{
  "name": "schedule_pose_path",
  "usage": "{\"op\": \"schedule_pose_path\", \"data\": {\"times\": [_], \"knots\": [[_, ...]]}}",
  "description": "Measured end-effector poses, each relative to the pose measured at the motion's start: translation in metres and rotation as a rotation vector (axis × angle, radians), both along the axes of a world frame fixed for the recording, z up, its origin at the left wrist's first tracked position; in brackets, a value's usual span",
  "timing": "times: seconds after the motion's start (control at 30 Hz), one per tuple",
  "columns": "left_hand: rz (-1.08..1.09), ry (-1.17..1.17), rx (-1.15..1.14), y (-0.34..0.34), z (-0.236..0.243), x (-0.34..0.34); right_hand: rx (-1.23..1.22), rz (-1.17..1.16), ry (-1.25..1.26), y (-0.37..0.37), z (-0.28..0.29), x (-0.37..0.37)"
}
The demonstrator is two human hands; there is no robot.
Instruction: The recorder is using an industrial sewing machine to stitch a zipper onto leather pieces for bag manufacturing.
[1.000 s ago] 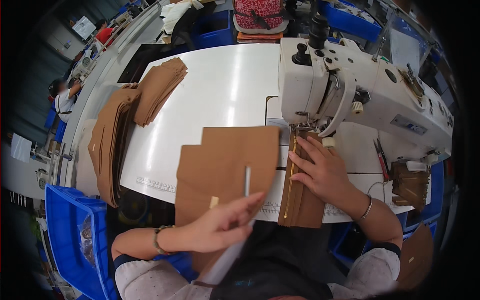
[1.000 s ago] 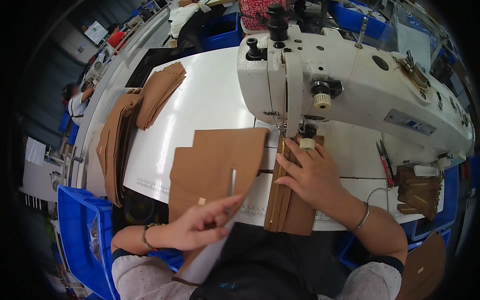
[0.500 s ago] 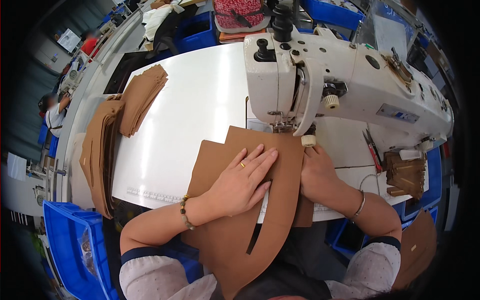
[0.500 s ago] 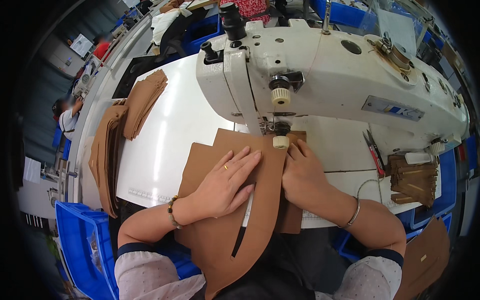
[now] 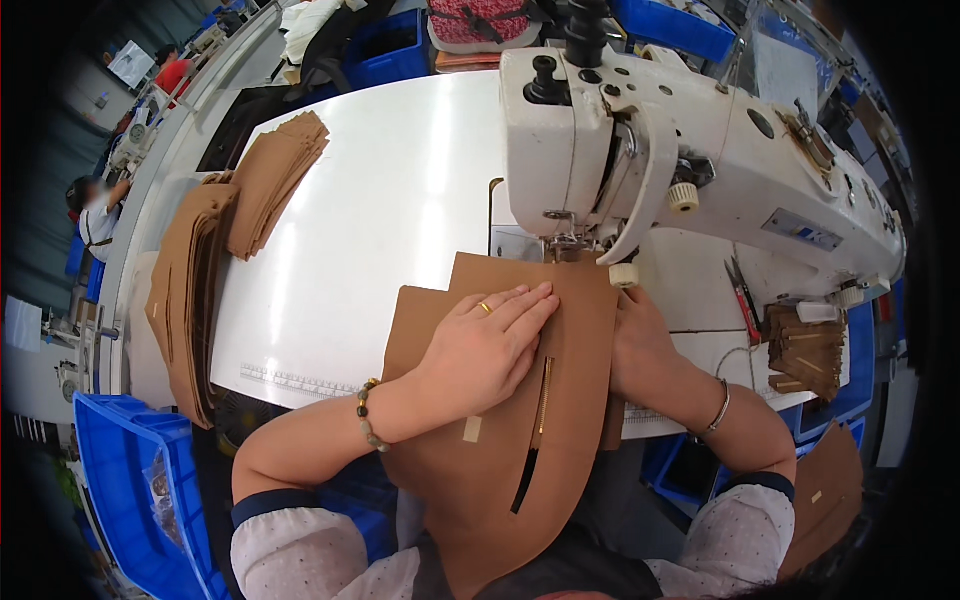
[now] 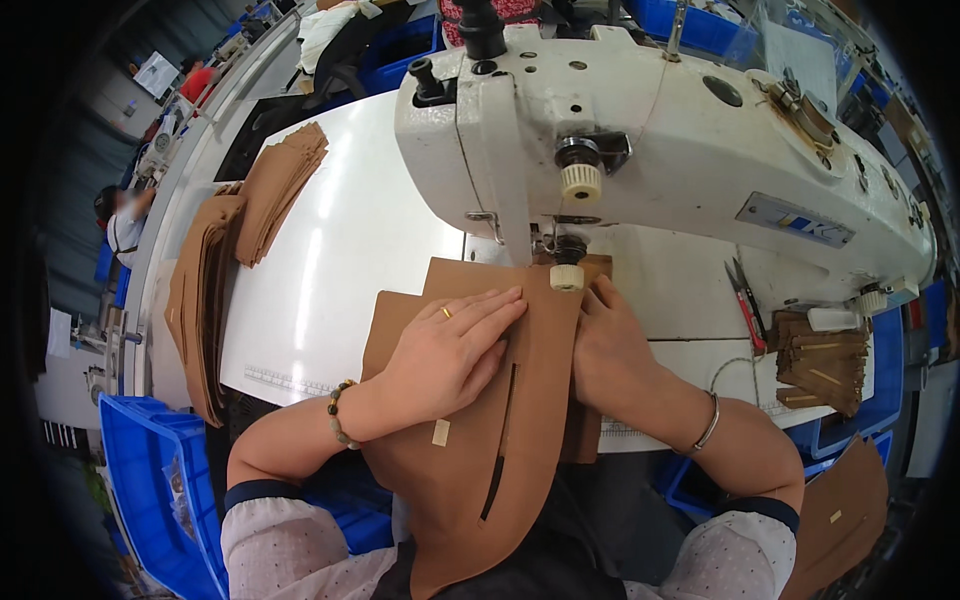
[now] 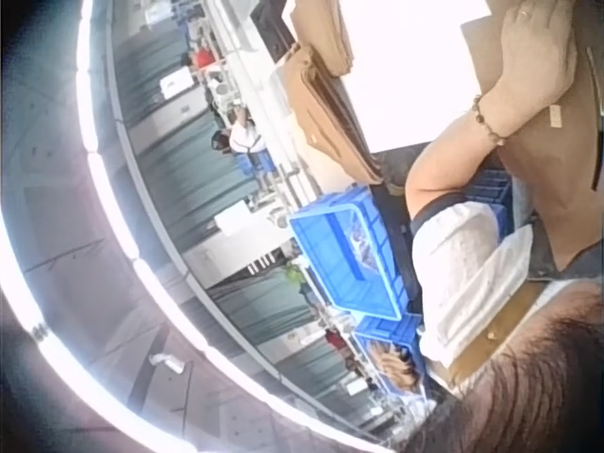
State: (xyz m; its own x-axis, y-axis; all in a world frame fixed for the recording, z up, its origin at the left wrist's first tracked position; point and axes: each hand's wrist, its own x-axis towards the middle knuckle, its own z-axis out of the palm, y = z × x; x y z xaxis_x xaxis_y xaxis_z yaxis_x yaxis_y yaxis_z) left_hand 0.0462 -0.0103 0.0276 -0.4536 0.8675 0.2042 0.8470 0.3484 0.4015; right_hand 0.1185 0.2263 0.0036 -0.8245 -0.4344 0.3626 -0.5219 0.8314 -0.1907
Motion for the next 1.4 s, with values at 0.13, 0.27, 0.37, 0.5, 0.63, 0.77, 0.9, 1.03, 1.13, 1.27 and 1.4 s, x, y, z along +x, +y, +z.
{"op": "schedule_pose_path", "data": {"times": [0.13,0.27,0.37,0.5,0.63,0.77,0.9,1.03,1.13,1.27,1.4], "knots": [[0.002,0.047,-0.015,0.002,-0.003,0.0,-0.011,-0.005,0.003,-0.001,0.002,0.001],[0.064,0.081,-0.04,0.007,-0.006,0.0,0.017,-0.018,-0.012,-0.002,0.006,0.002],[0.08,0.087,-0.077,0.01,-0.007,-0.002,0.025,-0.013,-0.045,-0.001,0.008,0.003],[0.088,0.083,-0.094,0.01,-0.007,-0.002,0.042,-0.022,-0.08,-0.001,0.009,0.003],[0.09,0.083,-0.084,0.012,-0.008,-0.007,0.045,-0.026,-0.076,-0.002,0.008,0.003],[0.113,0.103,-0.044,0.016,-0.012,-0.015,0.042,-0.03,-0.053,-0.002,0.008,0.002],[0.147,0.093,0.021,0.02,-0.015,-0.023,0.052,-0.031,-0.062,-0.002,0.009,0.002],[0.156,0.118,-0.064,0.027,-0.016,-0.044,0.053,-0.028,-0.023,-0.003,0.009,0.001],[0.167,0.098,-0.016,0.035,-0.017,-0.059,0.088,-0.048,-0.014,-0.004,0.008,0.001],[0.176,0.107,-0.017,0.042,-0.017,-0.073,0.062,-0.07,-0.081,-0.003,0.007,0.002],[0.165,0.079,-0.035,0.042,-0.012,-0.075,0.055,-0.077,-0.088,-0.002,0.007,0.002]]}}
